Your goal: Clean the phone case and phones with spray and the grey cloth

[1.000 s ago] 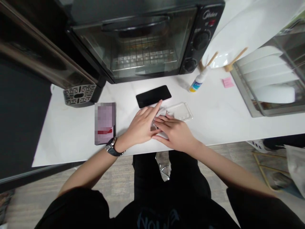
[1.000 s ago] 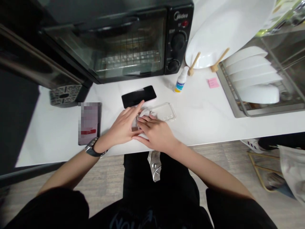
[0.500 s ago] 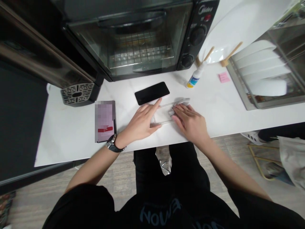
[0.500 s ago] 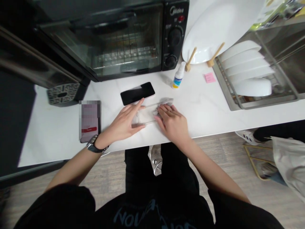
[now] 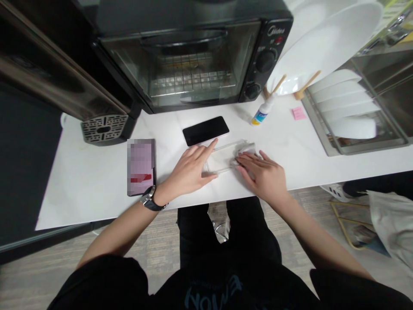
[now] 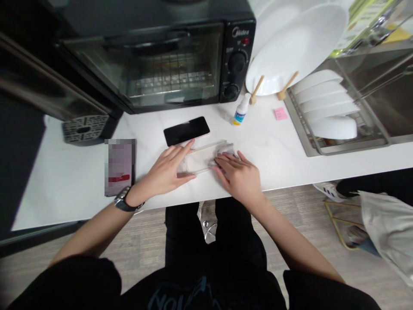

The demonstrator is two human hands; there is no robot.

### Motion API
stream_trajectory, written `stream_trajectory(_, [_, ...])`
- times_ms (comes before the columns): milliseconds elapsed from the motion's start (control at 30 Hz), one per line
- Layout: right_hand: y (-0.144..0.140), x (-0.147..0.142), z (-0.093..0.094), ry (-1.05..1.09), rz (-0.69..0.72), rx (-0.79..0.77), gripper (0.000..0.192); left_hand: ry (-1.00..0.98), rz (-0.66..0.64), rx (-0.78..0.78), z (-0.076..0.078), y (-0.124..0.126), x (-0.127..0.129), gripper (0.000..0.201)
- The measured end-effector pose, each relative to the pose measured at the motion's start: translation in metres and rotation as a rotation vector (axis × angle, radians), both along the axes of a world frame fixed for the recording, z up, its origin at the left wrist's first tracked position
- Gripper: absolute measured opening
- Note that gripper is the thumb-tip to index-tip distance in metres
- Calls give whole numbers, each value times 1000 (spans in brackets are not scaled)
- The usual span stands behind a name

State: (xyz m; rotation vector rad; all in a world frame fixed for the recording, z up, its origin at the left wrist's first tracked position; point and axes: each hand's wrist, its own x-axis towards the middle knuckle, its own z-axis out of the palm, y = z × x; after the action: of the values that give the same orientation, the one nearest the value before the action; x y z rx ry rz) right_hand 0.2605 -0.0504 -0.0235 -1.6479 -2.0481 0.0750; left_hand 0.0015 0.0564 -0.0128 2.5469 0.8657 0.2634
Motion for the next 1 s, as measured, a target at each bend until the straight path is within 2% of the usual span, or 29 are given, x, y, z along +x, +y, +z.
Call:
stream_trajectory(67, [7, -4, -4, -32, -85, 20, 38, -17, -12, -16, 1, 1, 0, 114])
stream_trajectory(133, [14, -20, -7, -35, -75, 14, 44, -30, -19, -28, 1, 2, 0, 114])
stream_trajectory(267, [16, -61, -7, 19, 126, -33, 47, -28, -13, -30, -1, 3, -1, 112])
stream_trajectory(333, [11, -70, -3, 55, 215, -56, 44, -18, 5, -28, -1, 2, -1, 112])
stream_trajectory(400, [2, -65, 2, 87, 241, -73, 40, -9, 29, -28, -1, 1, -2, 115])
stream_trajectory(467, [-6, -49, 5, 98, 208, -90, 37, -4, 43, -31, 0, -1, -1, 117])
stream_trajectory(633, [-7, -7, 0, 10, -36, -15, 35, -21, 14, -38, 2, -2, 0, 118])
stream_trajectory(733, [7, -11, -9, -30, -119, 16, 43, -33, -2, -53, 2, 0, 0, 118])
stream_trajectory(833, [18, -36, -11, 9, -45, 12, 49, -33, 10, -68, 2, 2, -1, 114])
stream_trajectory(933, [16, -63, -6, 86, 134, -23, 47, -21, 25, -66, 2, 3, -2, 108])
stream_trajectory(1000, [9, -72, -2, 130, 235, -42, 46, -7, 42, -60, 2, 3, -2, 107])
